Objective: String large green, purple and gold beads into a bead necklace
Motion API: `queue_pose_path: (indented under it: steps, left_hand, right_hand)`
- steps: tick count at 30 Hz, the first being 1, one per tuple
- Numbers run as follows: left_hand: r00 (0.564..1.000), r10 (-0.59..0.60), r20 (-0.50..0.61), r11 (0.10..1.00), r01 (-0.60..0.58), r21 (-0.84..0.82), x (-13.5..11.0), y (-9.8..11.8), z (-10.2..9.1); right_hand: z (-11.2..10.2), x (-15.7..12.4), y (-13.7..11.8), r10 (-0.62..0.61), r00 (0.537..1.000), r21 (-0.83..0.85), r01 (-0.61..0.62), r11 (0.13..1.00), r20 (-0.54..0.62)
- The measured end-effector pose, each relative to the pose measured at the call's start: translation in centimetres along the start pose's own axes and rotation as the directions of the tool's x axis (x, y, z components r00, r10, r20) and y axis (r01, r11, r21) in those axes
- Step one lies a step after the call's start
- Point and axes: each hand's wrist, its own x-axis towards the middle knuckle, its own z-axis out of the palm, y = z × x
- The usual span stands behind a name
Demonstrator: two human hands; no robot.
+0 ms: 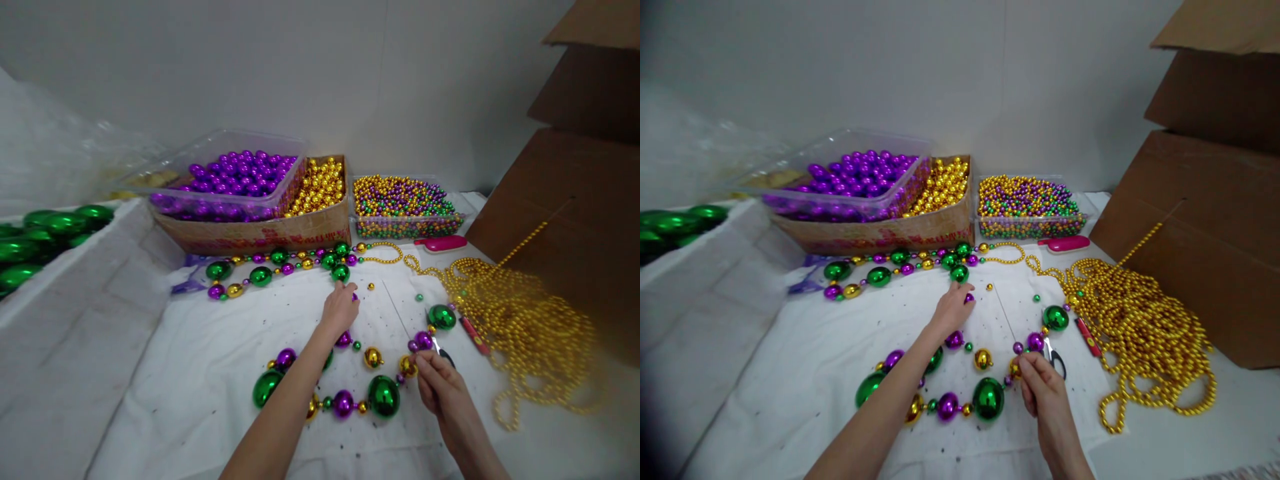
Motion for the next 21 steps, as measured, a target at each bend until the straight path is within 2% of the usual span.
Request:
queue_pose_path:
  steps: [3, 8, 12, 14, 19, 21]
  left_hand:
    - [0.995, -0.032, 0.096, 0.978, 0.051, -0.202, -0.7, 0.2, -0.9]
    - [0.978, -0.046, 0.205, 0.842, 0.148, -0.519, -2.8, 0.2, -1.6]
    - [0.944, -0.072, 0.323, 0.588, 0.302, -0.751, -3.6, -0.1, -1.5]
    - [0.932, -0.081, 0.352, 0.527, 0.34, -0.779, -3.6, -0.2, -1.5]
    - [0.957, -0.089, 0.274, 0.645, 0.265, -0.716, -3.6, -0.8, -1.6]
    - [0.967, -0.089, 0.238, 0.719, 0.228, -0.657, -3.5, -1.1, -1.2]
  right_hand:
    - [0.0, -0.1, 0.1, 0.014, 1.0, 0.003, -0.014, 1.0, 0.014]
    - [0.1, -0.2, 0.3, 0.033, 0.999, -0.014, -0.032, 0.999, 0.03]
    - [0.3, -0.3, 0.3, 0.01, 0.998, -0.027, -0.009, 1.0, 0.054]
    - [0.4, -0.3, 0.3, 0.018, 0.998, -0.023, -0.017, 1.0, 0.055]
    - [0.2, -0.5, 0.3, 0.034, 0.999, 0.001, -0.034, 0.999, 0.035]
    - [0.2, -0.5, 0.3, 0.034, 0.999, 0.004, -0.034, 0.999, 0.034]
